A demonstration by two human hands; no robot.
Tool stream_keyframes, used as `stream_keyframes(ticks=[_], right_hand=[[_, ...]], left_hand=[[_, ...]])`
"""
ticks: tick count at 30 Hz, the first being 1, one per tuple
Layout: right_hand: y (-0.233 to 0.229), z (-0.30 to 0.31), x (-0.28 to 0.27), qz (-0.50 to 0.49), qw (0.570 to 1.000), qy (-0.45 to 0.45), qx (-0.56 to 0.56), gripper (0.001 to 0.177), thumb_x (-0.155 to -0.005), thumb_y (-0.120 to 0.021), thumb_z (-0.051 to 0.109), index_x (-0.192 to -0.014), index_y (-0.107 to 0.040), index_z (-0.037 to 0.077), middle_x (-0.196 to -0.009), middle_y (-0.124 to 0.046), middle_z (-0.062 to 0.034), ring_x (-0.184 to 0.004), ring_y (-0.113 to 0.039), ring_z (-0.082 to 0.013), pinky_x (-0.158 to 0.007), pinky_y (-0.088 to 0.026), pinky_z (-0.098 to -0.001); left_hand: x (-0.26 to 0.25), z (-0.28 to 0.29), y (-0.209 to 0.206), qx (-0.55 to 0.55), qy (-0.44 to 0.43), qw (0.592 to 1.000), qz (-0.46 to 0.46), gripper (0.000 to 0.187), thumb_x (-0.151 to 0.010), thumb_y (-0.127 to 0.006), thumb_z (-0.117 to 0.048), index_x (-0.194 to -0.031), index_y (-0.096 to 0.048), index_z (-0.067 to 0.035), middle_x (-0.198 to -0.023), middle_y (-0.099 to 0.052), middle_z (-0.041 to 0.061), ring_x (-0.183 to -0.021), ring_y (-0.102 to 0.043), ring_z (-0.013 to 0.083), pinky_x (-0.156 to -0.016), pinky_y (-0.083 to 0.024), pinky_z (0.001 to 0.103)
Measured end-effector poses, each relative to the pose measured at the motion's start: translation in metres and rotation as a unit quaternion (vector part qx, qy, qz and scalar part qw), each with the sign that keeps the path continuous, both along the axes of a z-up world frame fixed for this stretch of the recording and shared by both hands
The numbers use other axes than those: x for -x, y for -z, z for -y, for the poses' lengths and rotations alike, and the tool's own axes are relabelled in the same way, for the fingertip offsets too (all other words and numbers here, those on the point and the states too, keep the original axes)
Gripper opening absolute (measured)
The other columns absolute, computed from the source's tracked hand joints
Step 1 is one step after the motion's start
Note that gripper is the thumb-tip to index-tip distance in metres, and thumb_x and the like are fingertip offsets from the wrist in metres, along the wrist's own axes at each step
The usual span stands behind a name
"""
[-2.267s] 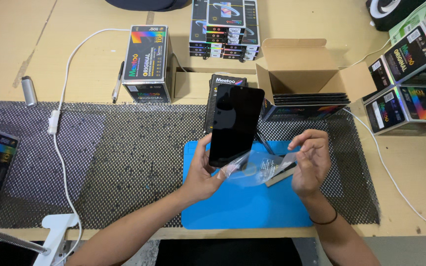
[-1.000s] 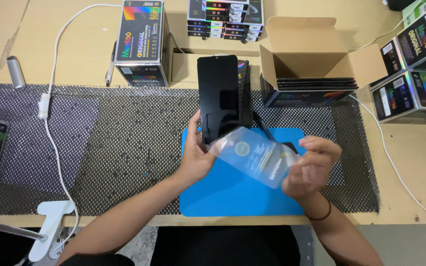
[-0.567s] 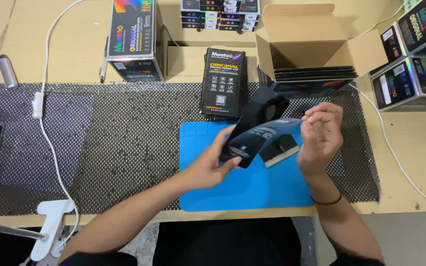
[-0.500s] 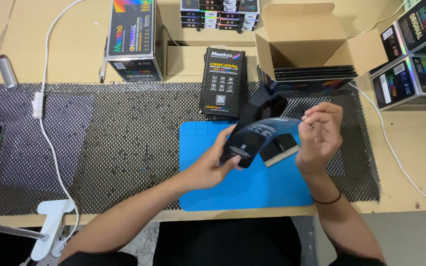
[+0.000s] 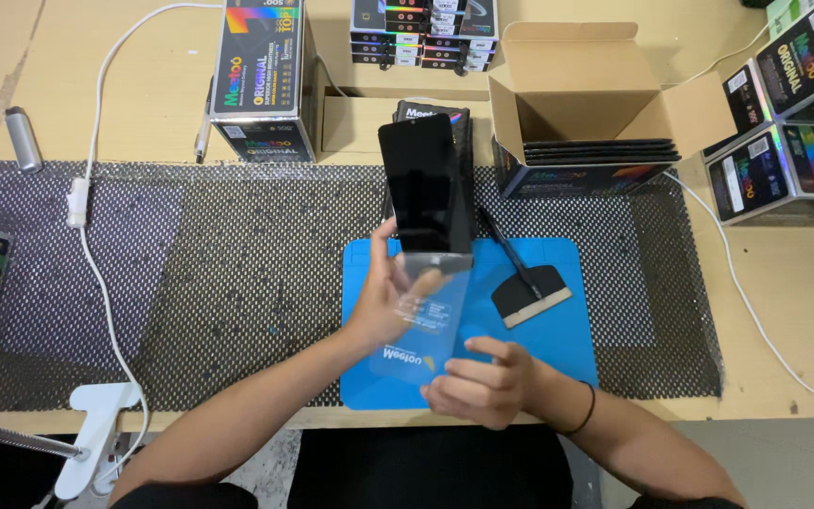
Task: The person unpacks a smartphone screen from a Meetoo box, removes the plastic wrap, and wipes the screen with a small cloth. They then write on the back of the screen with a pen before placing it back into the box. The process is repeated with a second screen.
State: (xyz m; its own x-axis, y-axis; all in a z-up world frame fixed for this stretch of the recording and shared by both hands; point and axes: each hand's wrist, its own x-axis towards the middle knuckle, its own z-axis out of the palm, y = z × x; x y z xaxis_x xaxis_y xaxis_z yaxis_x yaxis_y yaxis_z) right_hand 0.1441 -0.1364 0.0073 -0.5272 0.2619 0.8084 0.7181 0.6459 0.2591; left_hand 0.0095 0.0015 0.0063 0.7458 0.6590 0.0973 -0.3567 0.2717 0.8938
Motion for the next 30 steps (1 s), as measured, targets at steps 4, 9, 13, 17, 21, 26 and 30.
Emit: stream_keyframes(ticks=[4,9,13,17,21,26,30], right_hand=[[-0.010,-0.001,0.008,0.024,0.999,-0.028,-0.003,0.010,-0.098,-0.080,0.026,-0.102,-0.074,0.018,-0.114,-0.065,0.0044,-0.104,-0.059,-0.0083,-0.092,-0.050,-0.0299],[-0.023,-0.001,0.014,0.049,0.997,-0.039,0.040,0.013,-0.103,-0.076,0.026,-0.112,-0.075,0.017,-0.119,-0.063,0.0063,-0.106,-0.059,-0.0080,-0.091,-0.052,-0.0281],[-0.016,0.001,0.010,0.056,0.996,-0.058,0.031,0.010,-0.103,-0.076,0.027,-0.110,-0.076,0.019,-0.118,-0.065,0.0070,-0.109,-0.058,-0.0091,-0.092,-0.053,-0.0278],[-0.012,0.005,0.009,0.053,0.995,-0.078,0.040,0.012,-0.103,-0.076,0.027,-0.113,-0.076,0.020,-0.120,-0.063,0.0044,-0.109,-0.058,-0.0105,-0.091,-0.053,-0.0279],[-0.008,0.005,0.004,0.035,0.993,-0.094,0.055,0.009,-0.103,-0.072,0.022,-0.110,-0.076,0.019,-0.120,-0.064,0.0019,-0.109,-0.060,-0.0132,-0.087,-0.055,-0.0297],[-0.003,0.006,-0.005,-0.052,0.994,-0.068,0.067,0.014,-0.097,-0.076,0.028,-0.107,-0.071,0.019,-0.114,-0.063,0.0004,-0.101,-0.061,-0.0130,-0.088,-0.056,-0.0329],[-0.008,0.006,-0.012,-0.188,0.976,0.033,0.103,0.011,-0.095,-0.065,0.035,-0.089,-0.065,0.026,-0.107,-0.052,0.0029,-0.094,-0.057,-0.0137,-0.096,-0.050,-0.0343]], left_hand=[[-0.001,0.001,0.000,0.025,-0.006,0.997,0.078,0.079,-0.097,-0.066,-0.006,-0.152,-0.010,-0.019,-0.136,-0.057,0.020,-0.126,-0.061,0.0328,-0.108,-0.055,0.056],[0.000,0.003,-0.005,0.016,-0.047,0.997,0.052,0.082,-0.097,-0.062,-0.001,-0.154,-0.006,-0.016,-0.136,-0.055,0.021,-0.118,-0.062,0.0282,-0.104,-0.056,0.048],[0.003,-0.002,-0.005,-0.019,-0.071,0.997,0.020,0.081,-0.094,-0.069,-0.012,-0.156,-0.017,-0.016,-0.138,-0.057,0.015,-0.111,-0.066,0.0220,-0.096,-0.057,0.036],[0.002,-0.005,0.005,0.007,-0.051,0.998,0.030,0.066,-0.092,-0.075,-0.011,-0.145,-0.036,-0.012,-0.108,-0.065,0.005,-0.091,-0.066,0.0116,-0.080,-0.058,0.028],[0.001,-0.008,0.017,0.060,-0.075,0.994,0.045,0.084,-0.087,-0.076,-0.007,-0.156,-0.028,-0.011,-0.121,-0.068,0.016,-0.099,-0.070,0.0223,-0.084,-0.062,0.036],[0.004,-0.012,0.014,0.009,-0.077,0.995,0.059,0.077,-0.088,-0.077,-0.007,-0.151,-0.032,-0.010,-0.117,-0.068,0.012,-0.093,-0.069,0.0157,-0.076,-0.059,0.028],[0.004,-0.012,0.019,-0.107,-0.086,0.987,0.079,0.083,-0.094,-0.076,-0.016,-0.156,-0.021,-0.006,-0.122,-0.064,0.009,-0.108,-0.066,0.0160,-0.094,-0.055,0.030]])
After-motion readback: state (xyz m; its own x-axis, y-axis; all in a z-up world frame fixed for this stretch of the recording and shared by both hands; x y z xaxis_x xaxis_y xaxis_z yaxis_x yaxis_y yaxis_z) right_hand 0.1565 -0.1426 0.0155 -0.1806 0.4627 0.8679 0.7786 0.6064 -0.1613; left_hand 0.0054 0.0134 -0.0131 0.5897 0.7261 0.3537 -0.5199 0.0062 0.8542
